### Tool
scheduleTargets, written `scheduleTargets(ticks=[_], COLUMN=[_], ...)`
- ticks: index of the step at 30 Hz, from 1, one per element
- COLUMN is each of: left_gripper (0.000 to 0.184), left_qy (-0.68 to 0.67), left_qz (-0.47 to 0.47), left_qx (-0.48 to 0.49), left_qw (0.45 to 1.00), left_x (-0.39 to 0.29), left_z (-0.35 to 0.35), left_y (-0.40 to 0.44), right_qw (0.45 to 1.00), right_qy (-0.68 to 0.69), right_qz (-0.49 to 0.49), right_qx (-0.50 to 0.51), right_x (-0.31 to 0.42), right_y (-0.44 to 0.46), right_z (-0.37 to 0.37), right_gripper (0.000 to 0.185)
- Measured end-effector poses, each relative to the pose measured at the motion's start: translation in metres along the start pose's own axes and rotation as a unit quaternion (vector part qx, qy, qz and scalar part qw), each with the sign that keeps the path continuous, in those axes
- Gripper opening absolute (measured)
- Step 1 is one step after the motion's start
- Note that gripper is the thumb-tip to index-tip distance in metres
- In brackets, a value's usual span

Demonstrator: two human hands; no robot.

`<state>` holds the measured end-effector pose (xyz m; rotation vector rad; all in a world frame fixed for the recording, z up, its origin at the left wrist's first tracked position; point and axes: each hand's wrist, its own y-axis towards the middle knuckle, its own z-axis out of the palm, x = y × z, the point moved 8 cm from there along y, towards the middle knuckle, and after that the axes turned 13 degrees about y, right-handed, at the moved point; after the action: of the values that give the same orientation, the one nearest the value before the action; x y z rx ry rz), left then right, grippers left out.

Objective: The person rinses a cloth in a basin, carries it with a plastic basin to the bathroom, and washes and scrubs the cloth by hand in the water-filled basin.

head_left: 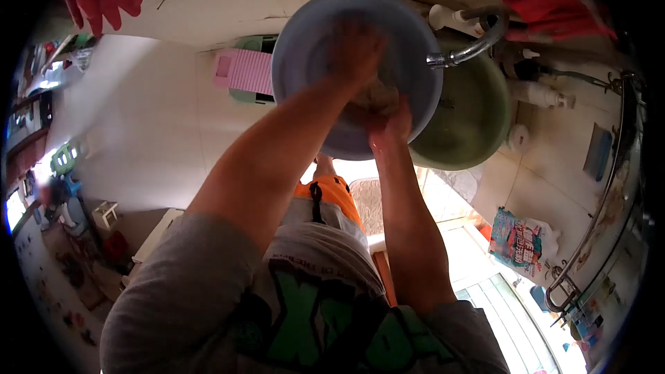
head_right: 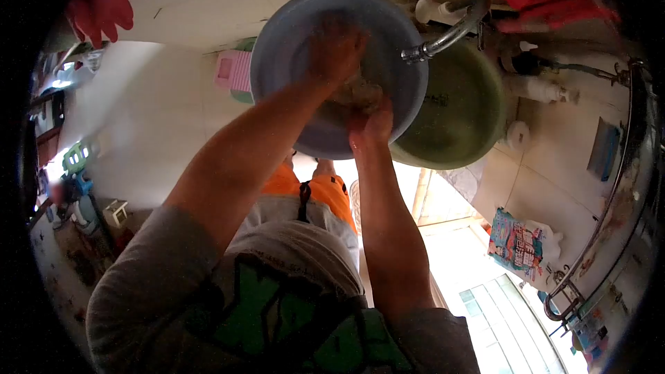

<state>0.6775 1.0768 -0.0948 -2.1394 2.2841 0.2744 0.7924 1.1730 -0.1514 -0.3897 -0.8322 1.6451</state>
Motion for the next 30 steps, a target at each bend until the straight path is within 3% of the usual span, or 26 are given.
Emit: scheduleTargets(ticks=[2,3,5,7,9,11,12,13,14,16,17,19,20,22,24,27,29,30], left_gripper=[0.046,0.045,0.044,0.04,0.037,0.036,0.033,0.03,0.029,0.032,0.036,0.037,0.037,0.041,0.043,0.047,0.042,0.04], left_qy=[0.046,-0.01,-0.12,-0.17,-0.142,-0.029,-0.039,-0.055,-0.069,-0.029,-0.006,0.05,0.077,-0.037,0.004,-0.004,-0.013,-0.017], left_qz=[0.006,-0.014,-0.051,-0.081,-0.043,0.071,0.053,0.033,0.019,-0.074,-0.122,0.03,0.105,0.023,0.091,0.118,0.019,-0.029], left_qx=[-0.081,0.004,0.17,0.175,0.191,0.199,0.119,0.058,-0.011,-0.05,-0.066,0.075,0.139,0.012,0.133,0.247,0.14,0.08], left_qw=[0.996,1.0,0.977,0.966,0.97,0.977,0.991,0.996,0.997,0.996,0.99,0.995,0.982,0.999,0.987,0.962,0.99,0.996], left_x=[-0.012,-0.02,-0.046,-0.054,-0.053,-0.029,-0.008,0.008,0.012,-0.007,-0.013,-0.054,-0.071,-0.053,-0.03,0.02,0.035,0.043], left_z=[-0.017,-0.008,0.0,-0.031,-0.031,0.014,0.018,0.023,0.018,0.012,0.004,-0.021,-0.025,-0.032,0.041,0.002,-0.005,-0.009], left_y=[-0.015,-0.023,-0.04,-0.041,-0.033,0.004,0.02,0.009,0.002,-0.017,-0.031,-0.033,-0.035,-0.03,-0.01,-0.004,-0.012,-0.016], right_qw=[0.998,0.996,0.958,0.841,0.653,0.77,0.927,0.991,0.998,0.993,0.99,0.984,0.987,0.99,0.989,0.973,0.93,0.887], right_qy=[0.002,0.003,-0.254,-0.492,-0.694,-0.593,-0.354,-0.081,-0.043,0.034,0.007,-0.049,-0.067,-0.103,-0.139,-0.231,-0.338,-0.434], right_qz=[0.04,0.065,-0.033,-0.132,-0.212,-0.196,-0.122,-0.028,0.009,0.083,0.105,0.143,0.124,0.092,0.056,-0.028,-0.135,-0.144], right_qx=[0.04,0.06,0.127,0.18,0.217,0.131,0.024,-0.106,-0.053,0.081,0.091,0.094,0.077,0.039,0.003,-0.007,0.037,0.057], right_x=[-0.002,-0.006,0.007,0.02,0.021,0.032,0.028,0.011,0.004,-0.012,-0.012,0.008,0.013,0.014,0.017,0.031,0.056,0.058], right_y=[0.008,0.011,0.026,0.038,0.04,0.03,0.005,-0.025,-0.02,0.025,0.051,0.081,0.08,0.063,0.038,0.018,0.002,0.001], right_z=[0.025,0.036,0.042,0.041,0.037,0.043,0.05,0.032,0.029,0.037,0.03,0.006,0.004,-0.003,0.002,0.026,0.054,0.064], right_gripper=[0.047,0.048,0.05,0.053,0.055,0.052,0.047,0.043,0.044,0.047,0.047,0.046,0.045,0.042,0.039,0.035,0.032,0.032])
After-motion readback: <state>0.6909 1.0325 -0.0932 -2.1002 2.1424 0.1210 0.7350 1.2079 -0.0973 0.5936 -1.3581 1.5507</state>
